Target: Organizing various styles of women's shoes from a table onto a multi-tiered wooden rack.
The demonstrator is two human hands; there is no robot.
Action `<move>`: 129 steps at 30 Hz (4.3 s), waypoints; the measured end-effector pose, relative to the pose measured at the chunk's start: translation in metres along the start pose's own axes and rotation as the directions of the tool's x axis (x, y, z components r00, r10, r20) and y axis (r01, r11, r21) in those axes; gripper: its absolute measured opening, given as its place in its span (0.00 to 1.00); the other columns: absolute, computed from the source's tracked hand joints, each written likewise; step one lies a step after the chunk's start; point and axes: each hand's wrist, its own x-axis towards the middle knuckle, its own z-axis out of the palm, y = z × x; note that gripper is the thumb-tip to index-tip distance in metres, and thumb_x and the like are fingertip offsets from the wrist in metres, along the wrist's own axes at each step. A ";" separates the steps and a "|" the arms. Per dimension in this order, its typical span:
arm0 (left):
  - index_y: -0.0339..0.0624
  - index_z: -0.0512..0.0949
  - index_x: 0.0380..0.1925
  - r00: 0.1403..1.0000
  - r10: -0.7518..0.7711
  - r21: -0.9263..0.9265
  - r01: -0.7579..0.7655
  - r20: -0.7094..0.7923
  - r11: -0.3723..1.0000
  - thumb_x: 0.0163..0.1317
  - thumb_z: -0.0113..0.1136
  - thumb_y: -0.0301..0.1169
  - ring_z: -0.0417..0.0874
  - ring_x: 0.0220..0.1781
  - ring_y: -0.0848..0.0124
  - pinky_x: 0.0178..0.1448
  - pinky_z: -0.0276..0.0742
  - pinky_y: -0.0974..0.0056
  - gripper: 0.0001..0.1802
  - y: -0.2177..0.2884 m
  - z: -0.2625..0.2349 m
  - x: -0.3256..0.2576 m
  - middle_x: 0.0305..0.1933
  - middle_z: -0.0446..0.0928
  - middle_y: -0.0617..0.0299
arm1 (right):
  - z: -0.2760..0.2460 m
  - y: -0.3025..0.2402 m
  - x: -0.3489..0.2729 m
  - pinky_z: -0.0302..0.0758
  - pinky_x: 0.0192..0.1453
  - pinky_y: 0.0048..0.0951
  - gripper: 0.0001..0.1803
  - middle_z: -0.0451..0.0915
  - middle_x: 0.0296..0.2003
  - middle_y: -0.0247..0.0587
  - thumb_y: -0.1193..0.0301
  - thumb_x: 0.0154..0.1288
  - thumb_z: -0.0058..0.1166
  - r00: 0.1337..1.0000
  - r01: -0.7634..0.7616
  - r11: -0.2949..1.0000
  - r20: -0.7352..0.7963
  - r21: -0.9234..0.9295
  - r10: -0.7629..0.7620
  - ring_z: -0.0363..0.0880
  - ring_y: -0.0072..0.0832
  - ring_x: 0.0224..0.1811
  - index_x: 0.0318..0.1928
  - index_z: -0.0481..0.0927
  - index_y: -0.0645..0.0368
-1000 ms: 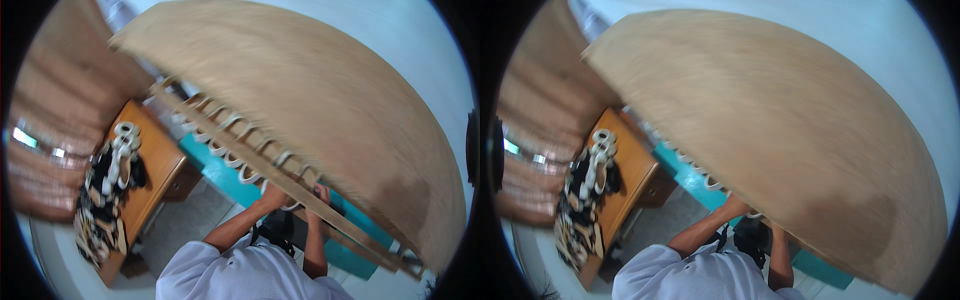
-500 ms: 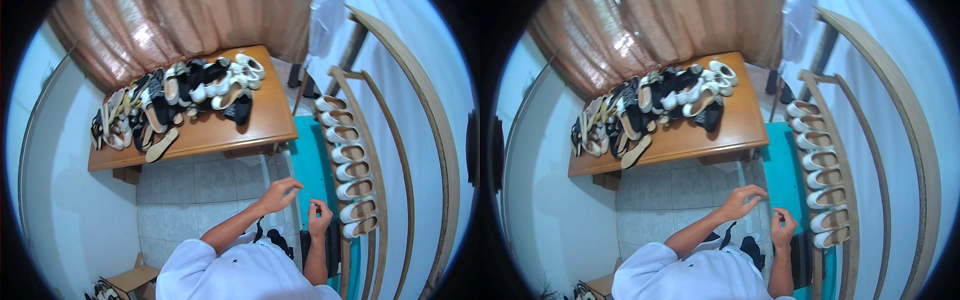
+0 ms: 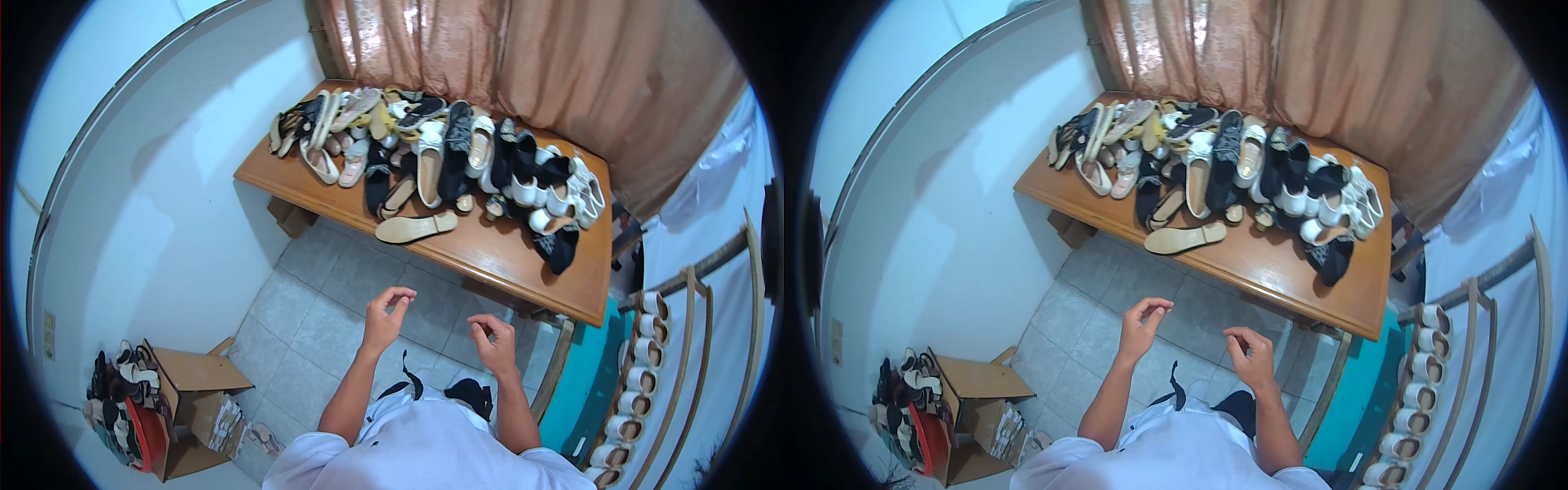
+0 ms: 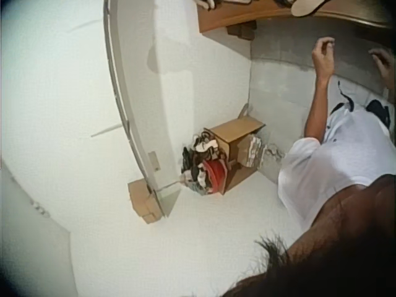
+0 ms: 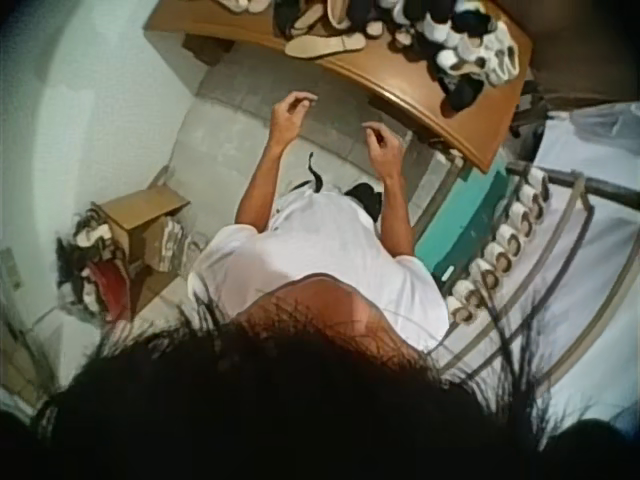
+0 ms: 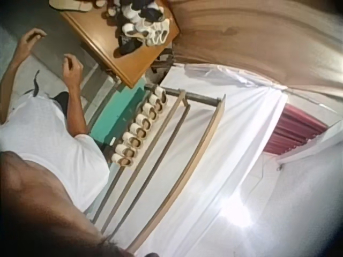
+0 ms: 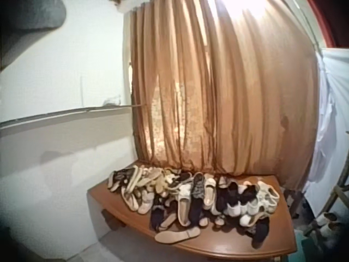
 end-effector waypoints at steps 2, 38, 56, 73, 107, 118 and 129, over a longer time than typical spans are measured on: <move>0.35 0.81 0.40 0.999 -0.023 0.001 0.023 -0.034 1.000 0.64 0.54 0.22 0.85 0.44 0.69 0.51 0.78 0.66 0.08 -0.004 -0.013 0.010 0.41 0.85 0.57 | 0.010 0.003 0.020 0.74 0.30 0.22 0.06 0.82 0.25 0.38 0.78 0.63 0.55 0.996 -0.011 1.000 0.087 -0.026 0.013 0.82 0.21 0.26 0.39 0.83 0.64; 0.34 0.68 0.58 0.941 -0.279 0.261 0.225 0.191 0.939 0.60 0.63 0.29 0.86 0.41 0.57 0.48 0.81 0.58 0.27 -0.103 0.014 0.402 0.54 0.78 0.47 | 0.107 0.057 0.392 0.78 0.37 0.23 0.07 0.82 0.34 0.41 0.79 0.64 0.55 0.988 -0.101 0.990 0.130 0.103 0.087 0.84 0.25 0.34 0.42 0.81 0.66; 0.31 0.75 0.39 0.925 0.012 0.239 -0.111 0.381 0.965 0.51 0.68 0.31 0.83 0.31 0.53 0.37 0.77 0.56 0.19 -0.100 0.006 0.455 0.34 0.80 0.47 | 0.158 0.050 0.393 0.78 0.38 0.23 0.08 0.83 0.37 0.42 0.78 0.65 0.54 0.943 -0.242 0.970 -0.235 0.000 0.235 0.83 0.25 0.34 0.43 0.81 0.66; 0.30 0.82 0.30 0.810 -0.003 0.119 -0.082 0.586 0.990 0.51 0.66 0.29 0.77 0.20 0.71 0.28 0.72 0.66 0.11 -0.030 -0.031 0.459 0.21 0.79 0.55 | 0.176 0.015 0.370 0.76 0.29 0.22 0.23 0.80 0.36 0.40 0.77 0.55 0.65 0.812 -0.277 0.950 -0.563 -0.142 0.152 0.79 0.22 0.29 0.52 0.76 0.64; 0.47 0.70 0.63 -0.135 0.126 -0.127 -0.006 0.983 0.992 0.63 0.58 0.26 0.83 0.37 0.71 0.37 0.80 0.65 0.26 0.003 0.105 -0.001 0.40 0.80 0.52 | 0.153 -0.045 -0.113 0.79 0.34 0.23 0.31 0.80 0.43 0.48 0.77 0.59 0.61 -0.207 -0.501 0.827 -0.963 0.255 0.172 0.83 0.25 0.35 0.64 0.68 0.65; 0.49 0.62 0.71 -0.480 0.077 -0.080 0.014 0.874 0.997 0.63 0.56 0.27 0.84 0.40 0.68 0.39 0.80 0.64 0.34 0.019 0.149 -0.121 0.50 0.79 0.46 | 0.159 -0.048 -0.208 0.81 0.39 0.26 0.33 0.78 0.53 0.60 0.81 0.58 0.54 -0.475 -0.299 0.890 -0.862 0.346 0.176 0.85 0.27 0.37 0.67 0.66 0.69; 0.46 0.52 0.75 -0.711 0.153 -0.256 -0.040 0.686 0.966 0.59 0.61 0.27 0.82 0.43 0.62 0.43 0.81 0.62 0.44 0.038 0.276 -0.205 0.60 0.75 0.43 | 0.038 -0.039 -0.281 0.75 0.35 0.23 0.32 0.79 0.43 0.45 0.82 0.57 0.52 -0.544 -0.415 0.840 -0.835 0.350 0.079 0.77 0.20 0.30 0.65 0.70 0.65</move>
